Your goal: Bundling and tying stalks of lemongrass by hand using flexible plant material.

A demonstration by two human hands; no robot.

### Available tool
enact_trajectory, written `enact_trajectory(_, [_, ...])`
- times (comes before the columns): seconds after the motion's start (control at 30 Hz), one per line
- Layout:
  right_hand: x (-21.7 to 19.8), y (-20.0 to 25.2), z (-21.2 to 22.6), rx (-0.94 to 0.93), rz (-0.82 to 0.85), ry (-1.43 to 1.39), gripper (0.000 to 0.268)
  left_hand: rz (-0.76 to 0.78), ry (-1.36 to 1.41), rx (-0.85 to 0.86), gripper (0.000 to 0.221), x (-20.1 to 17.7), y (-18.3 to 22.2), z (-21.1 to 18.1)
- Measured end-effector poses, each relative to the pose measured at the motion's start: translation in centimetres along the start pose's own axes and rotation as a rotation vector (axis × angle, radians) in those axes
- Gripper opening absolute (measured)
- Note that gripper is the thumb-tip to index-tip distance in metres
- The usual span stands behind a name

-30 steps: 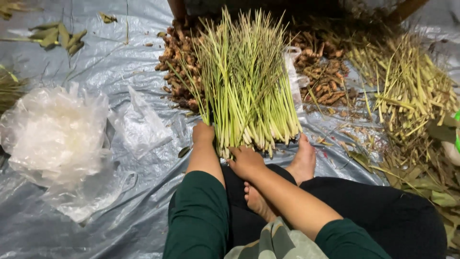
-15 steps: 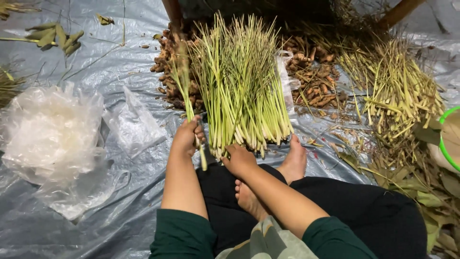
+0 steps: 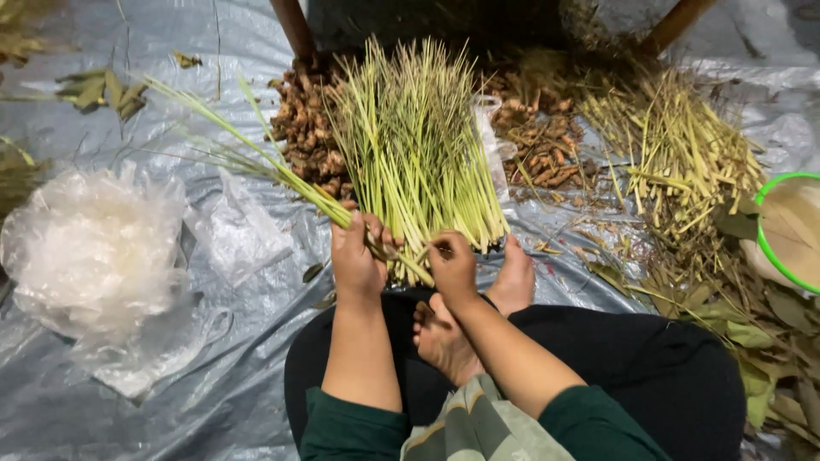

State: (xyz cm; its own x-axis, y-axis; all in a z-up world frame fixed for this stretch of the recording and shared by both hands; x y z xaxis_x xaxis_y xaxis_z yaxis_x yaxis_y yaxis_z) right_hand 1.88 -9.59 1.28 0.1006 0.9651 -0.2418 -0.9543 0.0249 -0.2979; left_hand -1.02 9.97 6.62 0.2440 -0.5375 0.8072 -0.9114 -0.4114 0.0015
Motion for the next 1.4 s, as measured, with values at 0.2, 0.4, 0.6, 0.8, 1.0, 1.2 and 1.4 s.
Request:
enact_trajectory(0.2, [-6.4,-3.6,7.0,-0.020,-0.056,-0.185,0.029,0.019,-0.204,-0.143,0.011,-1.2,-0.7,4.1])
enact_trajectory(0.4, [-1.4,-2.0,11.0,-0.052,0.333,-0.066,0.035,0.120,-0.566,-0.299,0.044,0.0,-1.0,6.9])
enact_trajectory(0.6, [-0.6,-0.7,13.6,-0.472,0.206,0.113,0.024,-0.009,-0.434,-0.154,0.043,2.0,0.3,2.1])
enact_trajectory(0.8, [-2.2,0.3,14.6,-0.570,0.038,-0.058,0.021,-0.147,-0.200,-0.082,0.044,1.1,1.1,1.5])
enact_trajectory(1.0, [0.3,0.6,10.3,0.232,0.167,-0.683,0.070,-0.108,-0.020,0.167,0.056,-0.7,0.9,1.3])
enact_trajectory(1.2, [1.3,1.6,8.5,0.543,0.067,-0.616,0.080,0.122,0.024,0.018,0.053,3.5,3.1,5.2])
enact_trajectory(1.4, [-1.4,0.3,9.4,0.287,-0.069,-0.880,0.084,0.167,0.067,-0.009,0.040,4.7,4.1,5.8])
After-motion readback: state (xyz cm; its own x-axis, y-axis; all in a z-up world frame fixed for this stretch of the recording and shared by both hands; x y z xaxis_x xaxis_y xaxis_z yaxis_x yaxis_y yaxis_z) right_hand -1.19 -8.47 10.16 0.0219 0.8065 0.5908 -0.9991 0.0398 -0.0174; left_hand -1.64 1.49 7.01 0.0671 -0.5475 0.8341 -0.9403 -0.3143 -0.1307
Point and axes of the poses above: each hand's wrist, its own y-axis away from the middle knuckle, its own x-axis out of the palm, z = x × y, the point moved 9 cm from there along -y, towards the middle knuckle, and after that the axes turned 4 degrees about y, right-handed, at the moved point
